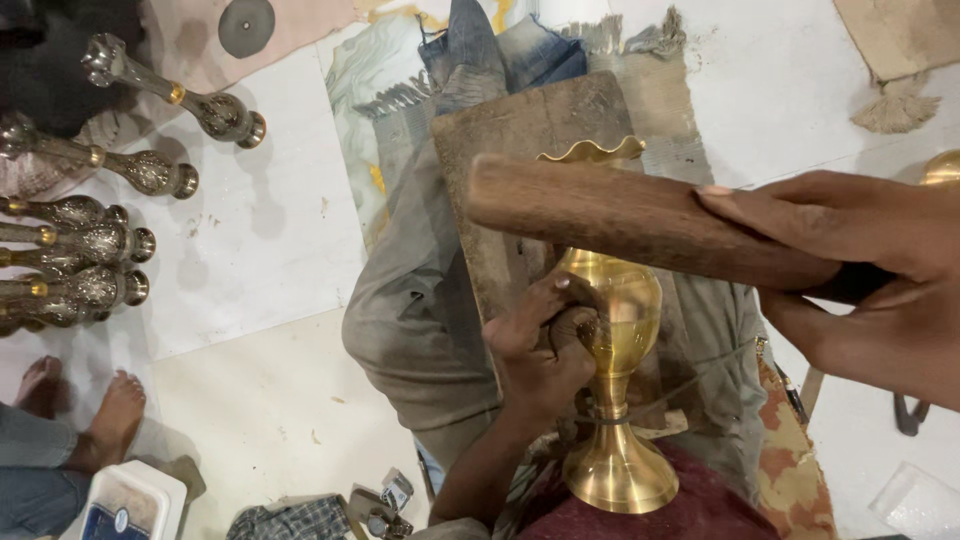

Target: The person sits on the floor holding a brass vase against a wooden board and repeatedly strikes a punch held against the vase with a wooden mallet, rotating the vase to work different spots on its surface, shaping or decorating the metal.

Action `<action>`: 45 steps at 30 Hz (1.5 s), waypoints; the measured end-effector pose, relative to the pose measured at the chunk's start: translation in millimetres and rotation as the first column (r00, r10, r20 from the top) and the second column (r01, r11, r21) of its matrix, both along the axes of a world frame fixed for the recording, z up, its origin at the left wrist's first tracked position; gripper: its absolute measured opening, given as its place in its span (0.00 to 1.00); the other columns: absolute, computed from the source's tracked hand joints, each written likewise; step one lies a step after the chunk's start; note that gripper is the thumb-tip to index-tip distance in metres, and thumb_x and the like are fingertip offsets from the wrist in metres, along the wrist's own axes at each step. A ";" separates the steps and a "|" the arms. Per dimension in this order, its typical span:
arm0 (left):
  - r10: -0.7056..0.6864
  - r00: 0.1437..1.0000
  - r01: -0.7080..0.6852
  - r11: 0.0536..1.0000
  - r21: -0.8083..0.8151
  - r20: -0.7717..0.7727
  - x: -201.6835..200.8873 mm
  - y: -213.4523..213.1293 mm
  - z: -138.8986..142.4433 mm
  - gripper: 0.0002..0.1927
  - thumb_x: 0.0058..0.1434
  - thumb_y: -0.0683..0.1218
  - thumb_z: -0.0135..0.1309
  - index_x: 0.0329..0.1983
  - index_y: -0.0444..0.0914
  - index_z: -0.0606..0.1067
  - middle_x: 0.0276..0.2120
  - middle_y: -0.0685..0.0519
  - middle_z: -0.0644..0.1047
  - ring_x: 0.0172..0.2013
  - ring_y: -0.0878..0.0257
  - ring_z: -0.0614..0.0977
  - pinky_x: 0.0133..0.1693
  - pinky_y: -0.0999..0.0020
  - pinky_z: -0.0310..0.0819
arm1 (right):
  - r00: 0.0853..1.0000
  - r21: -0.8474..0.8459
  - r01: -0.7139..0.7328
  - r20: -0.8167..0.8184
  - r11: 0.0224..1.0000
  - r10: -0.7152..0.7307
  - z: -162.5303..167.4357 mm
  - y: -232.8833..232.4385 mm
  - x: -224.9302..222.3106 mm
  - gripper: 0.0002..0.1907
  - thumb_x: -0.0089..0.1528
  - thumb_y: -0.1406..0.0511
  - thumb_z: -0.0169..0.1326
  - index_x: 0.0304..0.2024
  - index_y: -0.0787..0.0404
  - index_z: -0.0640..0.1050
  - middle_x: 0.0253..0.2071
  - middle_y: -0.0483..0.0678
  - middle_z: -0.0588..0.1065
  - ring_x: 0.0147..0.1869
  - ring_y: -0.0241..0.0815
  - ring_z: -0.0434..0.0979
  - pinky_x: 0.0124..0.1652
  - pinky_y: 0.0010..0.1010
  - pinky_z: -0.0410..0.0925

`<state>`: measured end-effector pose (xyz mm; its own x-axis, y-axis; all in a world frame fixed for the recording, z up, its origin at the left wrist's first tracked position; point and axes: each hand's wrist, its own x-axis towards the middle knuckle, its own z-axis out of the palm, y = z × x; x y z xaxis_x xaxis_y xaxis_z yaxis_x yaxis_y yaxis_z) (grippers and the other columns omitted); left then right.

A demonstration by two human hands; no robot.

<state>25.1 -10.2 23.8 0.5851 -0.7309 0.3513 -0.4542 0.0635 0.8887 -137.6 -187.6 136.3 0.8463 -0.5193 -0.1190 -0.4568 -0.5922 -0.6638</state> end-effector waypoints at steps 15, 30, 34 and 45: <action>-0.549 0.827 0.529 0.832 0.167 0.121 39.9 -18.9 -8.1 0.23 0.55 0.45 0.66 0.54 0.37 0.78 0.44 0.50 0.84 0.37 0.63 0.88 0.38 0.69 0.83 | 0.962 -0.003 0.273 -0.003 0.962 -0.273 -43.3 16.6 -51.4 0.44 0.51 0.74 0.62 0.71 0.54 0.68 0.46 0.55 0.80 0.33 0.42 0.80 0.30 0.30 0.76; -0.920 0.267 0.928 0.326 0.180 0.287 60.3 -88.9 -7.2 0.22 0.52 0.43 0.63 0.53 0.46 0.78 0.31 0.56 0.83 0.29 0.61 0.84 0.30 0.63 0.73 | 0.722 0.281 0.537 0.334 0.795 -0.606 -189.8 147.8 -172.9 0.25 0.70 0.60 0.55 0.64 0.71 0.72 0.39 0.54 0.77 0.40 0.41 0.79 0.43 0.31 0.73; -0.943 0.099 0.957 0.178 0.229 0.318 60.9 -99.0 -14.8 0.20 0.57 0.41 0.61 0.54 0.46 0.79 0.31 0.57 0.82 0.30 0.63 0.83 0.32 0.62 0.72 | 0.510 0.964 0.242 -0.027 0.114 -0.860 -223.1 150.1 -194.6 0.34 0.74 0.50 0.46 0.59 0.80 0.71 0.27 0.52 0.73 0.23 0.37 0.70 0.21 0.30 0.66; -0.923 -0.048 0.971 0.046 0.234 0.382 55.0 -114.5 -27.5 0.14 0.57 0.47 0.66 0.46 0.45 0.80 0.26 0.60 0.76 0.30 0.66 0.78 0.34 0.66 0.70 | 0.621 0.903 0.381 -0.090 0.199 -0.778 -266.5 163.6 -210.9 0.33 0.74 0.47 0.41 0.53 0.75 0.72 0.23 0.54 0.71 0.19 0.39 0.70 0.19 0.34 0.64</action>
